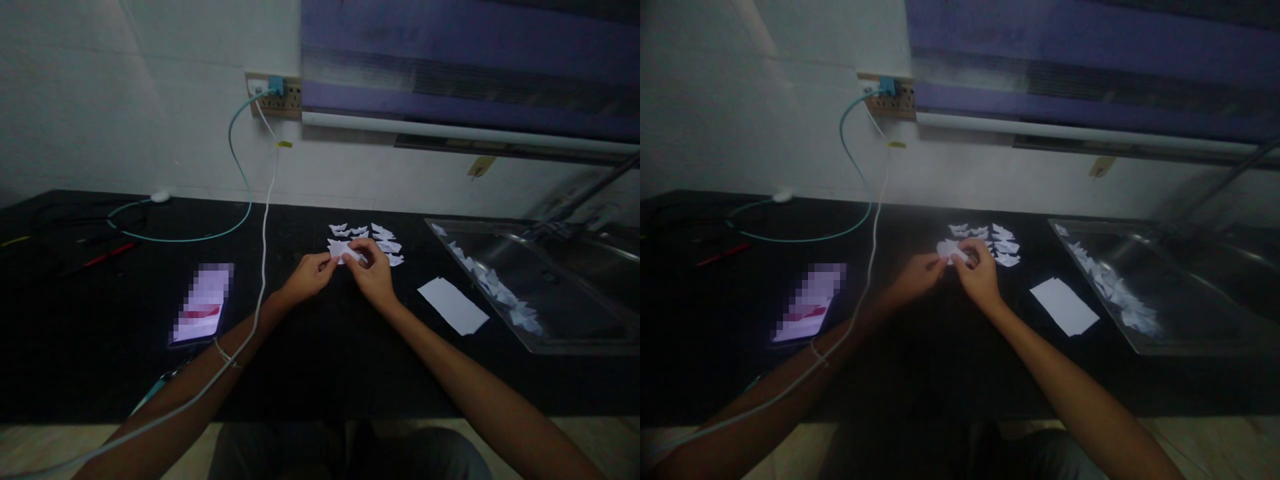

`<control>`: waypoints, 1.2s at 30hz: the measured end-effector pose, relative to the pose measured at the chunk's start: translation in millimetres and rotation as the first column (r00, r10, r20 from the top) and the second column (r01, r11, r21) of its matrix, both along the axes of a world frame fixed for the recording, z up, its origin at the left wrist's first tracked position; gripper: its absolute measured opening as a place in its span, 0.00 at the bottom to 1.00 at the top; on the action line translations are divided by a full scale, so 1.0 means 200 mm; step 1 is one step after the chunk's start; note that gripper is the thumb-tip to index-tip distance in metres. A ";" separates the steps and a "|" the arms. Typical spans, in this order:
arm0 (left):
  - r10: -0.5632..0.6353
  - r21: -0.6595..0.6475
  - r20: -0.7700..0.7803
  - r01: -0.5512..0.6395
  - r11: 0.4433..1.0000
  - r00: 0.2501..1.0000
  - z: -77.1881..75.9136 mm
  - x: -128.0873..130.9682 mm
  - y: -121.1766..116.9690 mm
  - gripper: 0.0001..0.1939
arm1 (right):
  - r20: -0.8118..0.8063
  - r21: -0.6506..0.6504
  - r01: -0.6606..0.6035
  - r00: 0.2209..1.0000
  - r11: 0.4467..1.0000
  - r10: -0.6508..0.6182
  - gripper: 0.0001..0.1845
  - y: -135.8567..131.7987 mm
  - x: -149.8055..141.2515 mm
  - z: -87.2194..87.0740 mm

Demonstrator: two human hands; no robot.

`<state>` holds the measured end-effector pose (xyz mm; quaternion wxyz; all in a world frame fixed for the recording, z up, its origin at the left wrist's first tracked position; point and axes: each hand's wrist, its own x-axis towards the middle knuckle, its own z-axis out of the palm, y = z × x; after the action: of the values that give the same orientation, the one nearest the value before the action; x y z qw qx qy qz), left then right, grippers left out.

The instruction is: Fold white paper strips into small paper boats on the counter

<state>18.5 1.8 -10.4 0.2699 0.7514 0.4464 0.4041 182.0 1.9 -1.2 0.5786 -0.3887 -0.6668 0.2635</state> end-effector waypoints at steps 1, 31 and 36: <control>0.008 -0.012 0.026 -0.008 1.000 1.000 0.00 0.00 0.01 0.21 | -0.046 -0.055 -0.033 0.998 0.998 0.031 0.08 0.01 0.00 0.00; 0.051 -0.163 0.351 0.008 0.987 0.935 0.06 -0.03 0.02 0.19 | -0.348 -0.327 -0.275 0.925 0.904 0.155 0.12 0.04 0.04 0.02; 0.076 -0.188 0.349 -0.010 0.982 0.934 0.04 -0.03 0.02 0.20 | -0.422 -0.509 -0.381 0.892 0.772 0.162 0.21 0.03 0.01 0.00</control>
<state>12.8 6.0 -2.4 0.4049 0.6282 0.4418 0.4962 184.7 7.1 -1.5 0.4979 -0.3895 -0.4889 0.6011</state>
